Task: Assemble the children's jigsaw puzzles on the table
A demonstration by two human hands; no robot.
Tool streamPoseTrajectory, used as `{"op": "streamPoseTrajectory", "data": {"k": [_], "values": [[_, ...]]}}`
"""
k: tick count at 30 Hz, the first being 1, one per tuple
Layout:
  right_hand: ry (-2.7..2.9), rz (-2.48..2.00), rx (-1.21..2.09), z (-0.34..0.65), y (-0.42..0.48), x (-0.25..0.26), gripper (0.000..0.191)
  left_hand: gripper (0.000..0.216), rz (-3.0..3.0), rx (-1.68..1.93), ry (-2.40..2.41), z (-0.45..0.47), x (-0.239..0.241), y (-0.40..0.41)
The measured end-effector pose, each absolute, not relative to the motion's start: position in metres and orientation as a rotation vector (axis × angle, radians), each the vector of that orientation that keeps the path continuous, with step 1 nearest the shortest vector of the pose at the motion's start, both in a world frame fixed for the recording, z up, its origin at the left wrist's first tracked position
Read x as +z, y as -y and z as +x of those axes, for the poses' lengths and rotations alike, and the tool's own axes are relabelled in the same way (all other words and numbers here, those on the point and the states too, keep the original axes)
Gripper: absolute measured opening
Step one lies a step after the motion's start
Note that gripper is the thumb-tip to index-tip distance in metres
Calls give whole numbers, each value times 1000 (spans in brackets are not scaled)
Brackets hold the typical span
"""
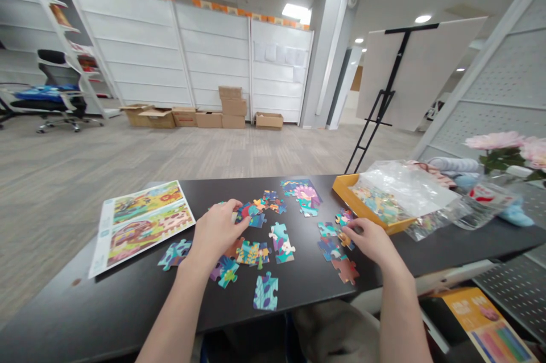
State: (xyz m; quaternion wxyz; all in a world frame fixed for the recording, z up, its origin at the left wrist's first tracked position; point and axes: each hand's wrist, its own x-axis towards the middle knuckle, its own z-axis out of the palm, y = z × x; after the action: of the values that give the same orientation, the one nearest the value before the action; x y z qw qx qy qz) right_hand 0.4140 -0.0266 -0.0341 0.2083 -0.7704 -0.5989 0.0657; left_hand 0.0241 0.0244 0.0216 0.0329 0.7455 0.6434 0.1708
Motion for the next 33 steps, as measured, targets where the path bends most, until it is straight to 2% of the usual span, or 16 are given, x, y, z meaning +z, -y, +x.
{"op": "streamPoseTrajectory", "data": {"k": [6,12,19,25,31,33], "values": [[1509,-2257,37,404,18,-34,41,29,2334,543,-1916,26,21,-24],[1426,-2323,71,397,14,-33,32,32,2366,475,-1936,27,18,-23],[1413,-2038,15,408,4,-46,45,32,2389,393,-1976,24,10,-25],[1300,-1754,309,407,4,-41,41,32,2370,308,-1961,26,9,-24],[1307,-1487,826,371,19,-13,55,28,2433,278,-1938,28,11,-23],[1400,-1439,982,355,24,-6,53,27,2503,349,-1850,31,10,-21]]}}
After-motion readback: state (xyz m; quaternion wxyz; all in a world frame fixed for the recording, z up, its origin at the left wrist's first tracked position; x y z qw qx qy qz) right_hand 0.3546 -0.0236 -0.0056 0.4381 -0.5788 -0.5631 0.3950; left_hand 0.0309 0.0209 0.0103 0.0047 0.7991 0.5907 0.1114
